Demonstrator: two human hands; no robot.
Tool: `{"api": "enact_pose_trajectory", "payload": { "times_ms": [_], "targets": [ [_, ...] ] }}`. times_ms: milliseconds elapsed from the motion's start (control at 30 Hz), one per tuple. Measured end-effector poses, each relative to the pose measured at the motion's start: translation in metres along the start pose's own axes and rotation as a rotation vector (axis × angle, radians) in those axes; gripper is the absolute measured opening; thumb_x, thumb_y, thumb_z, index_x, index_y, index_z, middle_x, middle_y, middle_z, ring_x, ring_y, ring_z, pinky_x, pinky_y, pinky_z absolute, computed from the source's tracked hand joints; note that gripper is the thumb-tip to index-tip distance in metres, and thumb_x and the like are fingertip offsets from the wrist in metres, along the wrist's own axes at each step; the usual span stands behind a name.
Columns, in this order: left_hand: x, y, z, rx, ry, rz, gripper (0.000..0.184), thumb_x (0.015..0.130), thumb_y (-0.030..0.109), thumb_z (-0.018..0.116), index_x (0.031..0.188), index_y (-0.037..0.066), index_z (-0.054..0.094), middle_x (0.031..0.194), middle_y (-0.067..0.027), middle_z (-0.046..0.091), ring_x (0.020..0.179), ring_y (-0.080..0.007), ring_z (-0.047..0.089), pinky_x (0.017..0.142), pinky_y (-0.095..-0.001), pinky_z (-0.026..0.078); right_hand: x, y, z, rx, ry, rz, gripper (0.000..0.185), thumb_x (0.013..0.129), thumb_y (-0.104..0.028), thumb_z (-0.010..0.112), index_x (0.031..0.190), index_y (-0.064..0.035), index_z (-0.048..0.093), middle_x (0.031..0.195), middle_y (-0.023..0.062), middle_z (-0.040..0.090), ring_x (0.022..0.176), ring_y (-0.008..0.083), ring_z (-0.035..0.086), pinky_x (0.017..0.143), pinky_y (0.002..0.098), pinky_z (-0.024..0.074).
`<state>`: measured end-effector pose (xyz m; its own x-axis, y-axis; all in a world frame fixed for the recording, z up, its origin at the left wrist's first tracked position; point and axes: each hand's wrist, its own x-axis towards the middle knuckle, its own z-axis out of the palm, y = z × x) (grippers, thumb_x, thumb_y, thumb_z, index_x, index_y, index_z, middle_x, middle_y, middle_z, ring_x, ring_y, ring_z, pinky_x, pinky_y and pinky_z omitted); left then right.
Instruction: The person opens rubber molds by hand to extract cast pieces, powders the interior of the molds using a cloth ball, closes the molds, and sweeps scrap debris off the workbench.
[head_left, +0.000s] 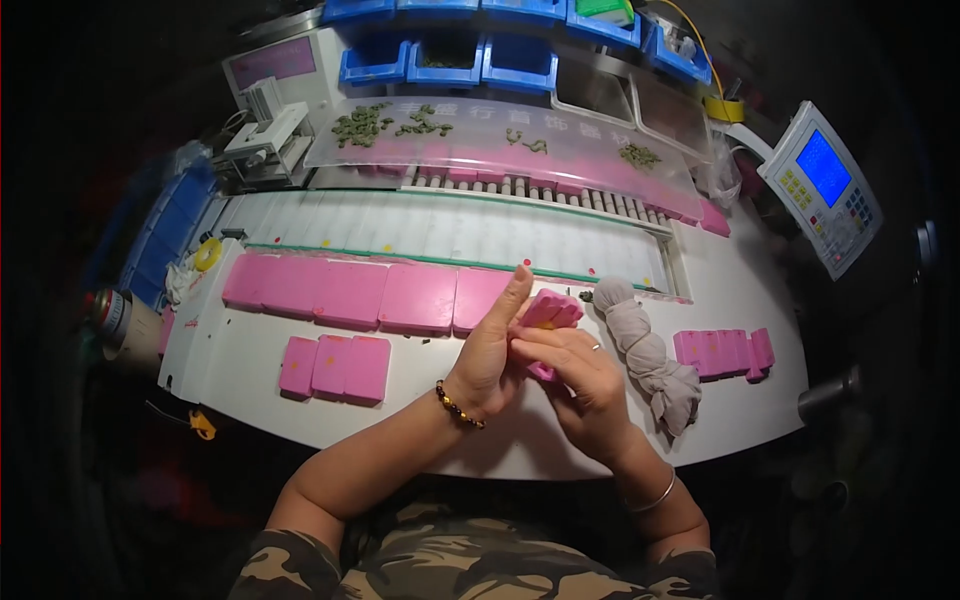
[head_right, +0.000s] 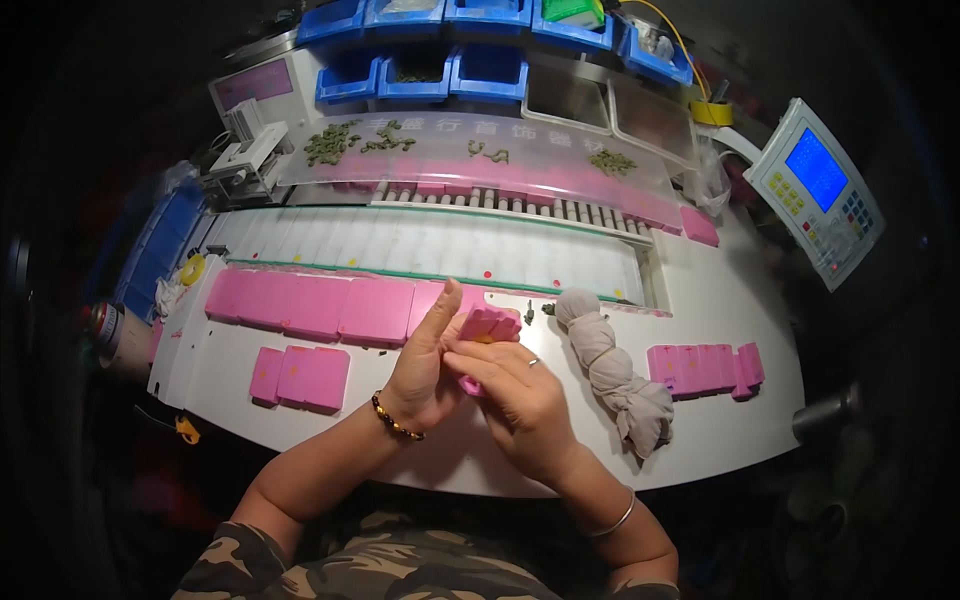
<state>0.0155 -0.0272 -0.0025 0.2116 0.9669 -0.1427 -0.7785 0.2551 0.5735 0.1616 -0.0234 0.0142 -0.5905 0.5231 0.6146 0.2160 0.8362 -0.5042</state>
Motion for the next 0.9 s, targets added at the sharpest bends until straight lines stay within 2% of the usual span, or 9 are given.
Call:
{"api": "enact_pose_trajectory", "payload": {
  "times_ms": [133,167,267,367,467,600,700,800,900],
  "targets": [
    [-0.006,0.004,0.005,0.185,0.005,-0.079,0.064,0.097,0.062,0.043,0.117,0.004,0.061,0.103,-0.0055,0.066,0.091,-0.0118,0.062,0.08,-0.0299,0.052,-0.002,0.001,-0.009,-0.267,-0.031,-0.11,0.034,0.078,-0.003,0.066,0.111,-0.0091,0.068,0.11,0.0064,0.071,0.105,0.0233,0.065,0.087,0.0366,0.0431],
    [-0.003,0.005,-0.001,0.241,-0.019,-0.105,0.067,0.098,0.063,0.039,0.116,0.002,0.06,0.094,-0.0042,0.065,0.08,-0.0113,0.061,0.069,-0.0282,0.052,-0.003,-0.001,-0.006,-0.316,-0.036,-0.158,0.033,0.078,-0.005,0.066,0.111,-0.0091,0.068,0.111,0.0062,0.07,0.107,0.0228,0.064,0.088,0.0372,0.0429],
    [0.004,0.01,-0.009,0.062,0.08,-0.116,0.07,0.098,0.063,0.036,0.113,-0.002,0.059,0.083,-0.0035,0.062,0.069,-0.012,0.059,0.059,-0.0262,0.05,-0.014,-0.009,0.006,-0.416,-0.107,-0.236,0.032,0.08,-0.01,0.066,0.112,-0.0096,0.068,0.116,0.0059,0.068,0.117,0.0221,0.06,0.098,0.0412,0.0408],
    [0.007,0.005,-0.024,0.078,0.154,-0.107,0.067,0.101,0.058,0.033,0.11,-0.004,0.059,0.075,-0.0035,0.06,0.06,-0.0131,0.057,0.054,-0.0273,0.051,-0.022,-0.011,0.004,-0.398,-0.173,-0.286,0.034,0.082,-0.008,0.065,0.115,-0.0084,0.068,0.125,0.0072,0.065,0.126,0.023,0.054,0.109,0.0448,0.0344],
    [0.001,0.014,-0.023,0.139,0.214,-0.041,0.066,0.103,0.054,0.031,0.109,-0.004,0.06,0.072,-0.0039,0.059,0.056,-0.0136,0.057,0.052,-0.0293,0.052,-0.031,0.006,-0.028,-0.635,-0.284,-0.28,0.044,0.081,-0.006,0.066,0.125,-0.0073,0.063,0.132,0.0111,0.06,0.129,0.025,0.052,0.109,0.0456,0.0332],
    [-0.006,0.022,-0.024,0.283,0.228,0.052,0.066,0.103,0.054,0.03,0.11,-0.005,0.061,0.072,-0.005,0.06,0.056,-0.0137,0.059,0.052,-0.0321,0.055,-0.029,0.038,-0.072,-0.756,-0.175,0.261,0.067,0.077,-0.012,0.073,0.139,-0.004,0.048,0.139,0.0162,0.052,0.13,0.0322,0.048,0.11,0.0491,0.0325],
    [-0.007,0.02,-0.02,0.341,0.213,0.086,0.064,0.103,0.052,0.03,0.11,-0.003,0.062,0.073,-0.0051,0.06,0.056,-0.0132,0.059,0.051,-0.0318,0.055,-0.043,0.073,-0.08,-0.239,-0.238,0.526,0.067,0.075,-0.005,0.069,0.139,-0.0024,0.048,0.138,0.0176,0.052,0.127,0.0346,0.049,0.106,0.0459,0.0355],
    [-0.008,0.016,-0.019,0.335,0.213,0.079,0.06,0.104,0.049,0.03,0.11,-0.001,0.063,0.075,-0.0053,0.06,0.058,-0.0129,0.059,0.05,-0.0316,0.055,-0.027,0.056,-0.085,-0.518,-0.366,0.463,0.07,0.071,0.0,0.065,0.139,-0.0028,0.048,0.135,0.0185,0.053,0.12,0.0357,0.053,0.101,0.0438,0.0393],
    [-0.011,0.013,-0.02,0.322,0.216,0.075,0.057,0.104,0.047,0.031,0.109,0.001,0.064,0.076,-0.0054,0.061,0.06,-0.0127,0.058,0.05,-0.0315,0.055,-0.015,0.034,-0.082,-0.705,-0.206,0.264,0.072,0.069,0.003,0.063,0.139,-0.003,0.049,0.133,0.018,0.055,0.115,0.0343,0.056,0.098,0.043,0.0414]
  ]
}}
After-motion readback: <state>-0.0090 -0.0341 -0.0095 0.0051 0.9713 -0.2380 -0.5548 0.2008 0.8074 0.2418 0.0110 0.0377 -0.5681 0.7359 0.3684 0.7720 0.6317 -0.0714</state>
